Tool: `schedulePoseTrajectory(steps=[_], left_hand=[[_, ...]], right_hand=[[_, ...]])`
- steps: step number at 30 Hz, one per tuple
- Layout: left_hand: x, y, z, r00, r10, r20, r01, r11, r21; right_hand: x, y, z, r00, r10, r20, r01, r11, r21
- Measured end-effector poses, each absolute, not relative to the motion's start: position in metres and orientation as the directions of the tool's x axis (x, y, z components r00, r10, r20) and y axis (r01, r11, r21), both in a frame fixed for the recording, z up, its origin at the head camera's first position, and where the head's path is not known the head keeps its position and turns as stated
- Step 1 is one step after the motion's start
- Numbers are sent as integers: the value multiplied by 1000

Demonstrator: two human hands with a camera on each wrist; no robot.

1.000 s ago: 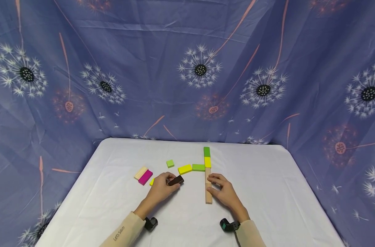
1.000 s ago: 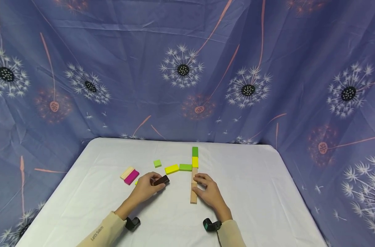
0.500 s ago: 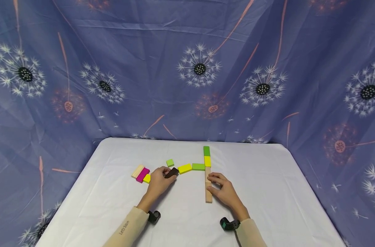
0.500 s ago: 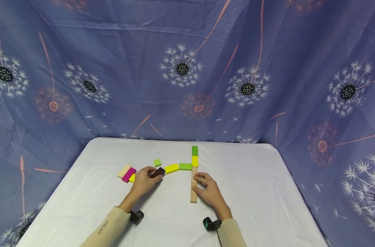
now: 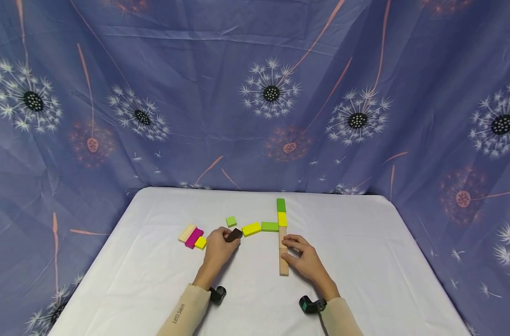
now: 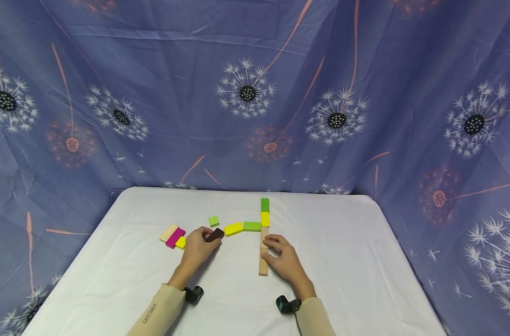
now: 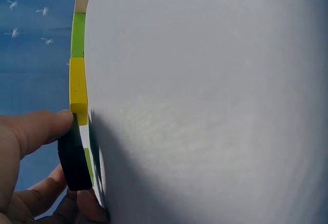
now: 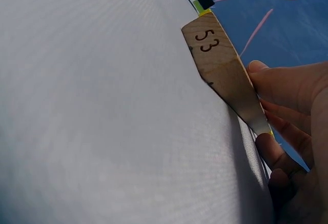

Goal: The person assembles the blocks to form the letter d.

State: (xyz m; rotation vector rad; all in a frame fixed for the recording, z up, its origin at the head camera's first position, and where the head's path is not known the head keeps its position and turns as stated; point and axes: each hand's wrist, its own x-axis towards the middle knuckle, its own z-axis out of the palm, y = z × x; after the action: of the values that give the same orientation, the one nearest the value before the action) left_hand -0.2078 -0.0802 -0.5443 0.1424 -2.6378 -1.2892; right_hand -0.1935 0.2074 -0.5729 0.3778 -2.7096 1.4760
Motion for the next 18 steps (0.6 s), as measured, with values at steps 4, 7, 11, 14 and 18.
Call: schedulePoseTrajectory(steps=[4, 7, 11, 14, 18], left_hand=[[-207, -81, -545, -976, -179, 126, -13, 621, 784], [-206, -80, -545, -978, -169, 121, -11, 624, 781], [-206, -80, -545, -979, -168, 115, -15, 624, 781], [-205, -79, -546, -979, -164, 118, -14, 637, 770], [-204, -79, -546, -982, -145, 121, -3, 652, 758]], right_hand=[[-194, 207, -575, -968, -195, 156, -237, 527, -816], [-194, 207, -576, -966, -195, 168, -249, 540, -804], [-194, 208, -577, -963, -205, 176, -262, 542, -798], [-194, 208, -576, -962, -212, 170, -260, 532, -806], [-194, 208, -575, -965, -210, 159, -249, 529, -811]])
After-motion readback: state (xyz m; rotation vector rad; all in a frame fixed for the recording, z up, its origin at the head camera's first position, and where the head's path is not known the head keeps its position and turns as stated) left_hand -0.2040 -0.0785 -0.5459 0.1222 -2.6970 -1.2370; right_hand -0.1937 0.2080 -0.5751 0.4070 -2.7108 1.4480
